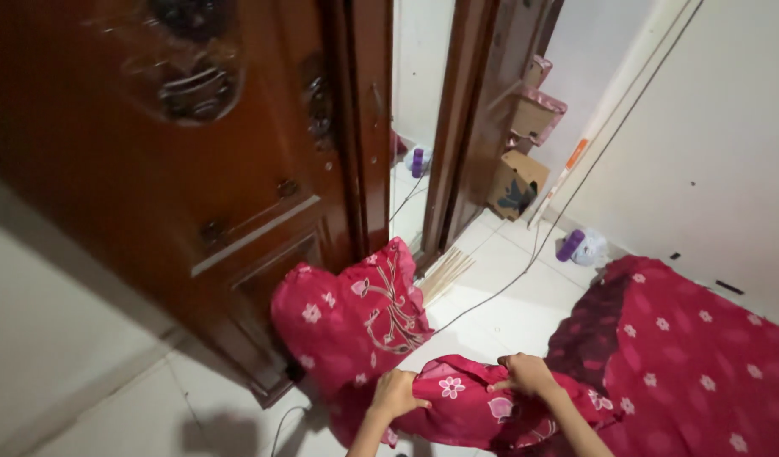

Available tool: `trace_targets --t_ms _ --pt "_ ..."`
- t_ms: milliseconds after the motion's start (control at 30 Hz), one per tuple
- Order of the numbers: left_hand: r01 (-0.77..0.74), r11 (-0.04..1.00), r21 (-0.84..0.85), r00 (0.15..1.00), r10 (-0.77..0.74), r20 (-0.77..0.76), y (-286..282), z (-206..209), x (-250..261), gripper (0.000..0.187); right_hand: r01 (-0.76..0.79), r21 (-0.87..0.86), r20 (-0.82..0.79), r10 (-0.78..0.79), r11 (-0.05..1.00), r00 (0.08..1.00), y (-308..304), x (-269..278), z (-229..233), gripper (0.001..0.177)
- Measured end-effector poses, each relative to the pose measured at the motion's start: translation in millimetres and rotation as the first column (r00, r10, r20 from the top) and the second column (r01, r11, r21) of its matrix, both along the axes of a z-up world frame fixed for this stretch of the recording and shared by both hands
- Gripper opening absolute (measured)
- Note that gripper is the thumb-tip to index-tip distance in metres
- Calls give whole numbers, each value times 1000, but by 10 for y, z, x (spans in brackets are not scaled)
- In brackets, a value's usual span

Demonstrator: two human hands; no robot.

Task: The recorder is smoothing the bedsheets, arranging pillows and bolsters, and tucking in the edges of the cover on a bed.

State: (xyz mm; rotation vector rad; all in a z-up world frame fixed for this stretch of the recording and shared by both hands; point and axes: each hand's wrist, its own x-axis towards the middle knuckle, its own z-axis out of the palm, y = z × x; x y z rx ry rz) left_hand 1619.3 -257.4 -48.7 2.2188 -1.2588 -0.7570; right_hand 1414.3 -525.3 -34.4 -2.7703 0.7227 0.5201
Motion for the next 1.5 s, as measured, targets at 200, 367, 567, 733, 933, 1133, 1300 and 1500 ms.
trace_targets --t_ms 200,367,567,733,933,1133,1300,1500 --pt "-41 999 29 999 41 2 -490 -536 418 79 -39 70 -77 44 997 996 -531 550 -323 85" --pt "-45 995 89 994 53 -97 -709 -871 652 84 -84 116 -92 95 990 991 -949 876 -880 90" --pt "-118 990 75 976 130 -177 -818 -1730 928 72 -231 164 -136 254 959 958 -1439 1460 -1512 85" --pt "-356 918 173 929 368 -37 -821 -1927 1327 59 -426 129 -83 438 895 895 -1661 2542 -1959 81" --pt "-839 512 185 544 791 281 -726 -1794 1653 31 -248 313 440 91 917 893 -1389 3421 -971 50" --pt "-831 535 -156 441 803 401 -824 -1864 1721 25 -286 383 401 121 878 908 -1526 3132 -1450 32" --pt "-679 734 -5 689 639 341 -1338 -1611 1498 24 -142 408 227 51 902 973 -1985 2454 -2142 30" --pt "-407 890 -204 765 454 456 -2122 -2078 1387 13 206 477 229 -347 854 909 -2427 1419 -1978 38"
